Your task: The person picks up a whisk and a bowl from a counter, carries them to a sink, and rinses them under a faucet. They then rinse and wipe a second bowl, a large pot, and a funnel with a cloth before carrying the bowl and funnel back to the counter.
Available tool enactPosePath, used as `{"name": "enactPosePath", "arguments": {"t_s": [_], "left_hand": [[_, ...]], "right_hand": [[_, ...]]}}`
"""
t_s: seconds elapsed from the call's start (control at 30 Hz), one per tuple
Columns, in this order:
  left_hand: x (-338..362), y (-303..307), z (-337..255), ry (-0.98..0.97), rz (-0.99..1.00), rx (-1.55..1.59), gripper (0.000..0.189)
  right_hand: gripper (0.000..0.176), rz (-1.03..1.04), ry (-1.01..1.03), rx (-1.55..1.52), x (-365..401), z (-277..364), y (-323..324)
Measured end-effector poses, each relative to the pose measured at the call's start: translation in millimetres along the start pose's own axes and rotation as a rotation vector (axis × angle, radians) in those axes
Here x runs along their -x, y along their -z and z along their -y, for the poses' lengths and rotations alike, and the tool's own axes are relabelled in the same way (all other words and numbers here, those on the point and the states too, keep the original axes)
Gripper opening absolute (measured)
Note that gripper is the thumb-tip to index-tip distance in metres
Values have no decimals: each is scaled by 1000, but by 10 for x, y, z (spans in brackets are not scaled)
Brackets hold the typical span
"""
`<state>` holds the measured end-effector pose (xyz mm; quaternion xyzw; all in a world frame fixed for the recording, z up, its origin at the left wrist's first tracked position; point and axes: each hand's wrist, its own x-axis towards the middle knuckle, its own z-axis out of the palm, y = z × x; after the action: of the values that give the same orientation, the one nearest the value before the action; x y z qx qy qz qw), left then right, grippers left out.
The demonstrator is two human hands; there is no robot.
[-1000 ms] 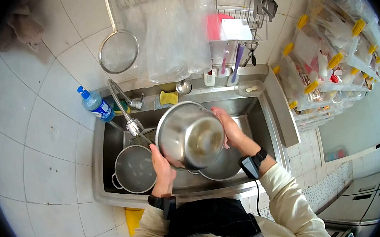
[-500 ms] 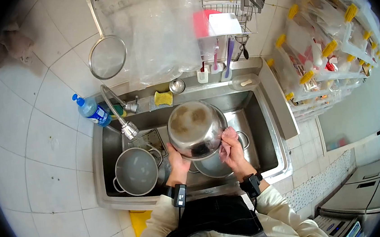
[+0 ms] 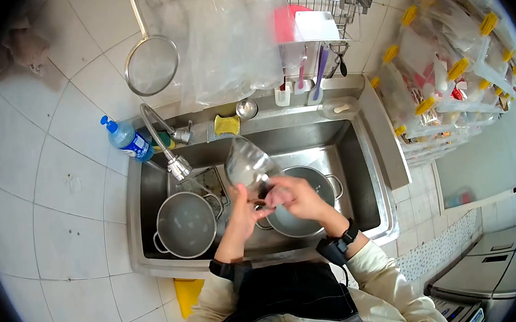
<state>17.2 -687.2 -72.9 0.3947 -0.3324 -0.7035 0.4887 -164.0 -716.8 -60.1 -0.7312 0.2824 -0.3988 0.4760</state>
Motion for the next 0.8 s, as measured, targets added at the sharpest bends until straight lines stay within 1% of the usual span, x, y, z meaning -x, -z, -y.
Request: {"name": "enactPosePath", "arguments": {"t_s": [0.03, 0.07, 0.1, 0.17, 0.2, 0.23, 0.3, 0.37, 0.4, 0.43, 0.47, 0.5, 0.57, 0.6, 0.63, 0.67, 0.7, 0.73, 0.77, 0.8], "left_hand": [[-20, 126, 61, 77, 43, 126, 65], [-7, 162, 83, 113, -113, 342, 83], [43, 172, 118, 113, -112, 340, 83], [219, -64, -2, -3, -250, 153, 85], [229, -147, 46, -86, -290, 42, 86], [227, -104, 97, -85, -299, 49, 86], [185, 57, 289, -61, -351, 69, 82], [171, 90, 325, -54, -372, 79, 80], [176, 98, 340, -63, -367, 144, 77], [179, 100, 343, -75, -363, 211, 73], [170, 110, 349, -87, -400, 165, 59], [170, 119, 354, -92, -407, 173, 59], [191, 134, 374, -111, -377, 153, 59], [167, 216, 459, -110, -379, 152, 59], [90, 377, 621, -155, -335, 152, 45], [46, 441, 668, -197, -290, 151, 32], [28, 471, 743, -225, -368, 171, 20], [32, 411, 701, -254, -447, 188, 14], [151, 297, 417, -132, -485, 123, 21], [164, 248, 281, -125, -558, 184, 27]], "right_hand": [[49, 84, 45, 280, -37, 176, -33], [45, 142, 7, 248, -57, 357, -77], [45, 140, 8, 248, -62, 302, -73], [43, 488, -211, -111, -65, 105, -84], [43, 505, -172, -120, -44, 40, -121], [43, 515, -176, -123, -55, 32, -145], [42, 577, -130, 12, -82, 24, -206], [42, 547, -135, 23, -88, -2, -222], [43, 386, -118, -9, -69, -111, -229], [44, 227, -99, -41, -105, -64, -218], [40, 128, -426, -100, -139, 44, -137], [40, 139, -426, -97, -175, 37, -160], [31, -411, -373, 189, -210, -8, -276], [32, -265, -213, 182, -220, -71, -314], [42, 19, -159, 188, -215, -31, -367], [47, 147, -91, 387, -165, -59, -487], [54, 275, -22, 587, -115, -88, -575], [54, 385, -134, 532, -98, -4, -555], [55, 494, -244, 474, -81, 76, -514], [56, 488, 76, 672, -7, -26, -441]]}}
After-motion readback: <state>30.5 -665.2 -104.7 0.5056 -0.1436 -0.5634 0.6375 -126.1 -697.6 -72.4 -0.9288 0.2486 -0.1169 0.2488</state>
